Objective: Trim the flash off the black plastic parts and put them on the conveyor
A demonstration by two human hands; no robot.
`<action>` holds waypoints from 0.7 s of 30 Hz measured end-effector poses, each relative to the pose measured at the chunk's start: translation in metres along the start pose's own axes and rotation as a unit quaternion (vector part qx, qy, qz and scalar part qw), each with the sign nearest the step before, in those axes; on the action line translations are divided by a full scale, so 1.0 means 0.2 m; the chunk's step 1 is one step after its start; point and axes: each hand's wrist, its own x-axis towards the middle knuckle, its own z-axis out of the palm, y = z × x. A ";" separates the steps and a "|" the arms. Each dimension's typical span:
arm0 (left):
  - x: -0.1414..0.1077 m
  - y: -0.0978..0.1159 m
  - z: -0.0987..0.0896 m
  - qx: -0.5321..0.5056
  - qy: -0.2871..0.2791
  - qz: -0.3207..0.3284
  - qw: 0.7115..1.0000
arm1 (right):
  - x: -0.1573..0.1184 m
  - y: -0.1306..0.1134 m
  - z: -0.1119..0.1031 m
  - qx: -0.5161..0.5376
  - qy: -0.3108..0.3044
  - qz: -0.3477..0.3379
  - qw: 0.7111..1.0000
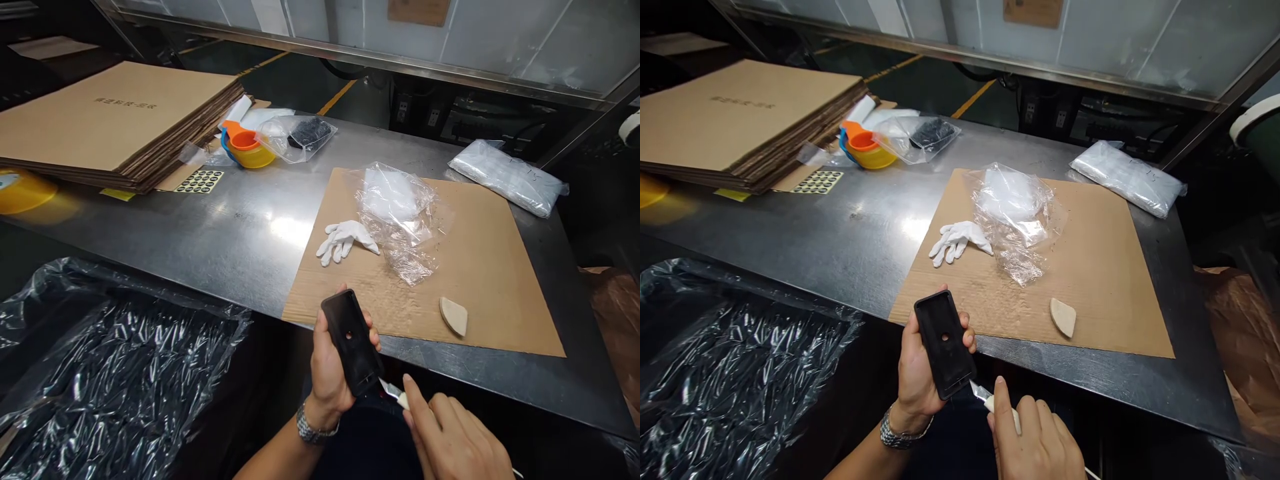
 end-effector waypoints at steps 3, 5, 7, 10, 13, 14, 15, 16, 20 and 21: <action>0.00 0.00 0.00 0.007 0.003 0.002 1.000 | 0.00 0.00 0.00 0.000 -0.005 0.003 1.000; 0.00 0.00 0.00 0.009 0.002 0.002 1.000 | 0.00 0.00 0.00 -0.003 -0.010 0.001 1.000; -0.01 0.00 0.00 0.011 -0.003 0.005 1.000 | 0.00 0.00 0.00 -0.002 -0.018 -0.001 1.000; -0.01 -0.01 -0.01 0.011 -0.014 0.009 1.000 | -0.01 0.01 -0.01 0.006 -0.031 -0.003 1.000; -0.01 -0.02 -0.01 0.012 -0.021 0.008 1.000 | -0.02 0.02 -0.01 0.008 -0.035 -0.003 0.999; -0.01 -0.02 -0.02 0.012 -0.022 0.006 1.000 | -0.02 0.02 -0.01 0.006 -0.036 -0.003 0.999; -0.01 -0.02 -0.02 0.012 -0.023 0.005 1.000 | -0.02 0.02 -0.01 0.003 -0.035 -0.003 0.999; -0.01 -0.02 -0.02 0.012 -0.023 0.004 1.000 | -0.02 0.02 0.00 -0.001 -0.033 -0.003 0.999; 0.00 -0.02 -0.02 0.018 -0.014 -0.011 1.000 | -0.02 0.02 0.00 -0.013 -0.032 -0.003 0.999; 0.00 -0.01 -0.02 0.023 -0.010 -0.021 0.999 | -0.02 0.02 0.00 -0.011 -0.030 -0.003 0.999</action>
